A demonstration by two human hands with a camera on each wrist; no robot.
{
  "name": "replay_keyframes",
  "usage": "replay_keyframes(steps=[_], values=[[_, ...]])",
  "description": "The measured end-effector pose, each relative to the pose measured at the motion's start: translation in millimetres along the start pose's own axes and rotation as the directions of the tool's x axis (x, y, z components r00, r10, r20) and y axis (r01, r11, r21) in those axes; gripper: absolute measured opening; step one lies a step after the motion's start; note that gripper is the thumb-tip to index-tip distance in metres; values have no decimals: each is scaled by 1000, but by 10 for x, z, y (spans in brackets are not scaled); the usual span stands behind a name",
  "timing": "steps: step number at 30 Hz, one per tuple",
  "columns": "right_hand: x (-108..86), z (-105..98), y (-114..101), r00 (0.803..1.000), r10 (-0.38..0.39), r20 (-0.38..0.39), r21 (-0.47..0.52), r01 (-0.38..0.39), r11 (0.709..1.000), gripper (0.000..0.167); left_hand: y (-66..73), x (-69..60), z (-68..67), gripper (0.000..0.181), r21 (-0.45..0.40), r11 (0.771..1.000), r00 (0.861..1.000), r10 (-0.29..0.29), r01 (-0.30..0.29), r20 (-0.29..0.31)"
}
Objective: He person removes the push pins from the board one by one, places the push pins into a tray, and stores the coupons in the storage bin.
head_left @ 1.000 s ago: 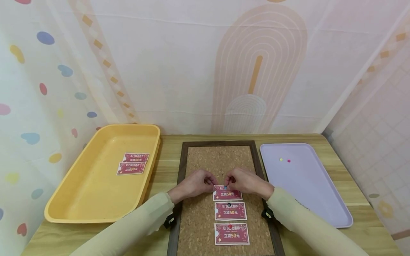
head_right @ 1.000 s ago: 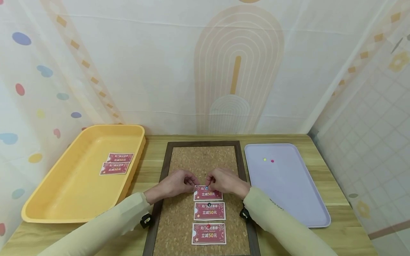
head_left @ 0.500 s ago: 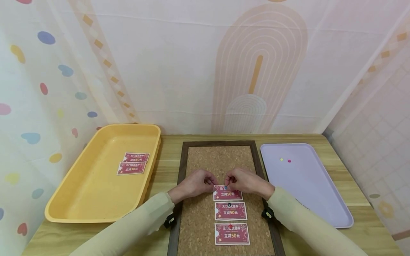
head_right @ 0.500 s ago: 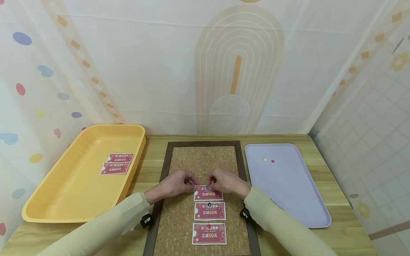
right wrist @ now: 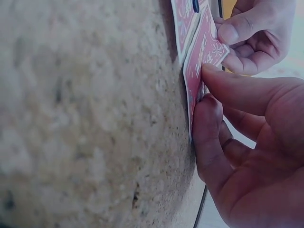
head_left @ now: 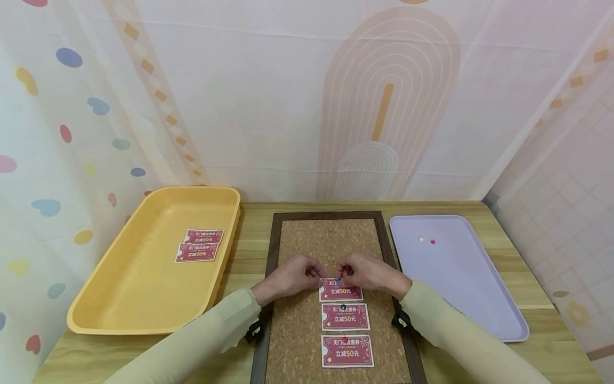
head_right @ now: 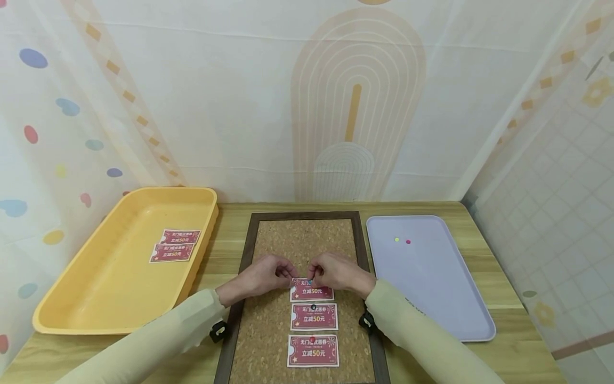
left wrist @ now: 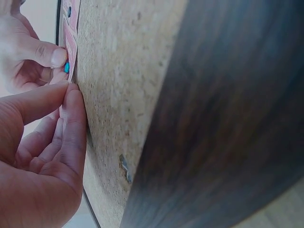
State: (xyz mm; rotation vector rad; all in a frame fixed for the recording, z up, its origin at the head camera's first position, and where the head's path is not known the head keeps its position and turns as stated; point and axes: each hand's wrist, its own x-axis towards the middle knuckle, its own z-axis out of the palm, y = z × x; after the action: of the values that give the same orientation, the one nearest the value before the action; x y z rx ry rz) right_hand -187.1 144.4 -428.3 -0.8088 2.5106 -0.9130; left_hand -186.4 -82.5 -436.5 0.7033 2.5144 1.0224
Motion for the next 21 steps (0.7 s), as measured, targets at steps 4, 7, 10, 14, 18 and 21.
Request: replay_keyframes(steps=[4, 7, 10, 14, 18, 21], values=[[0, 5, -5, 1000, 1, 1, 4, -1, 1000, 9, 2, -5, 3, 8, 5, 1000, 1000, 2, -2, -7], [2, 9, -7, 1000, 11, 3, 1, -11, 1000, 11, 6, -8, 5, 9, 13, 1000, 1000, 2, -2, -13], [6, 13, -5, 1000, 10, 2, -4, -10, 1000, 12, 7, -11, 5, 9, 18, 1000, 1000, 4, -3, -18], [8, 11, -1, 1000, 7, 4, -3, -7, 1000, 12, 9, -12, 5, 10, 15, 1000, 1000, 0, 0, -19], [2, 4, -3, 1000, 6, 14, 4, -7, 1000, 12, 17, -14, 16, 9, 20, 1000, 999, 0, 1, -35], [-13, -12, -13, 999, 3, 41, 40, -4, 999, 12, 28, -13, 30, 6, 32, 999, 998, -3, 5, -55]])
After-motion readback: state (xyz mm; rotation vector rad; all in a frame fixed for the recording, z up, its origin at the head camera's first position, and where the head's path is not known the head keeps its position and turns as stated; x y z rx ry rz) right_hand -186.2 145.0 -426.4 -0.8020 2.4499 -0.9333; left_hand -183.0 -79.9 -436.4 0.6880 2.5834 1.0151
